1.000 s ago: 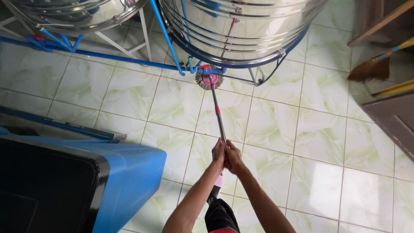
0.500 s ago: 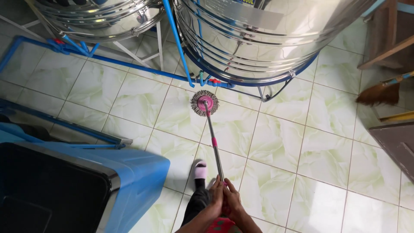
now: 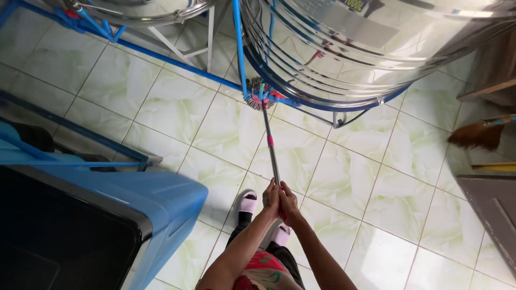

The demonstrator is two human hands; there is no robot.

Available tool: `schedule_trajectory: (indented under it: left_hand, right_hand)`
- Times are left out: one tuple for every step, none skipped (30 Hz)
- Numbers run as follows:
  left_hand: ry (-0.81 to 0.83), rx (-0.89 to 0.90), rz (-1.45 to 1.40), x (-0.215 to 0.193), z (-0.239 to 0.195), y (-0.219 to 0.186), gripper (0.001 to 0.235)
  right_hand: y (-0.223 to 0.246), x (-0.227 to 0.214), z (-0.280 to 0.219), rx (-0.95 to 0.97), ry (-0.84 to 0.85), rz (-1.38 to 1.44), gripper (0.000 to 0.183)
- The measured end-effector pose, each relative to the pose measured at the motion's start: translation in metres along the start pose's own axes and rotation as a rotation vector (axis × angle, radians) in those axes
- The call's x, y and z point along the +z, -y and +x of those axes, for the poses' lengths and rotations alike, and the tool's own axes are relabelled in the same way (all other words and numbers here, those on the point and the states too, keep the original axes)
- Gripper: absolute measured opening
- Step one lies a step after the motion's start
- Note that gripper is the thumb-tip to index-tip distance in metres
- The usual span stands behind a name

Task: Mop the tiled floor in a water filtration or storage area.

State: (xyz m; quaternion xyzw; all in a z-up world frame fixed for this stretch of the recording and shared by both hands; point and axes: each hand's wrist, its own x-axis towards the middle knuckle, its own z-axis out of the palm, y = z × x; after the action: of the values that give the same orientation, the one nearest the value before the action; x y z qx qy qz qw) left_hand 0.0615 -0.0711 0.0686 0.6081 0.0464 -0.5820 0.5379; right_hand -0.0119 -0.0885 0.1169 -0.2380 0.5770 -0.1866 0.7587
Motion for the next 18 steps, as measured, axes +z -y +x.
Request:
schedule_trajectory:
  left_hand:
    - [-0.003,-0.002,0.002,0.000,-0.008,0.006,0.053]
    - [-0.012,-0.006,-0.089,0.004,-0.015,0.012,0.053]
    - [-0.021,-0.009,-0.181,0.008,-0.022,0.019,0.053]
    - [-0.026,-0.009,-0.191,0.007,-0.020,0.051,0.053]
    - [-0.022,0.067,-0.195,0.006,-0.020,0.082,0.053]
    - [-0.019,0.153,-0.201,0.006,-0.016,0.108,0.053]
    - [-0.025,0.163,-0.212,0.014,-0.041,0.111,0.053]
    - [-0.104,0.131,-0.088,0.025,-0.067,0.118,0.053]
    - [-0.184,0.097,0.036,0.036,-0.093,0.124,0.053]
    - [-0.186,0.114,0.023,0.045,-0.102,0.135,0.053]
    - [-0.228,0.123,0.078,0.054,-0.109,0.145,0.053]
    - [-0.273,0.124,0.136,0.060,-0.121,0.159,0.054]
    - [-0.278,0.133,0.125,0.063,-0.134,0.152,0.054]
    - [-0.269,0.039,0.036,0.070,-0.146,0.144,0.055]
    - [-0.258,-0.054,-0.052,0.075,-0.158,0.135,0.056]
    - [-0.263,-0.043,-0.069,0.076,-0.155,0.132,0.056]
    - [-0.254,-0.065,-0.084,0.076,-0.151,0.127,0.055]
    - [-0.249,-0.091,-0.095,0.074,-0.146,0.122,0.053]
  right_hand:
    - [-0.005,-0.006,-0.002,0.003,0.000,0.002,0.060]
    - [-0.008,-0.013,-0.003,-0.028,0.007,-0.036,0.060]
    - [-0.011,-0.021,-0.005,-0.060,0.013,-0.073,0.061]
    - [-0.020,-0.039,-0.013,-0.057,0.017,-0.084,0.061]
    - [-0.030,-0.057,-0.023,-0.065,0.043,-0.126,0.061]
    - [-0.035,-0.070,-0.029,-0.081,0.076,-0.170,0.061]
    - [-0.032,-0.080,-0.046,-0.084,0.087,-0.182,0.061]
    - [-0.029,-0.094,-0.063,-0.022,0.073,-0.288,0.061]
    - [-0.026,-0.108,-0.080,0.039,0.057,-0.393,0.060]
    - [-0.025,-0.123,-0.086,0.025,0.068,-0.405,0.060]
    - [-0.023,-0.137,-0.092,0.053,0.115,-0.408,0.060]
    - [-0.026,-0.152,-0.100,0.089,0.160,-0.408,0.060]
    - [-0.026,-0.155,-0.106,0.084,0.168,-0.419,0.060]
    - [-0.022,-0.160,-0.111,0.129,0.174,-0.393,0.060]
    - [-0.018,-0.163,-0.115,0.174,0.178,-0.367,0.060]
    - [-0.017,-0.161,-0.108,0.168,0.188,-0.384,0.060]
    - [-0.016,-0.159,-0.100,0.144,0.189,-0.337,0.060]
    - [-0.015,-0.155,-0.091,0.125,0.191,-0.285,0.060]
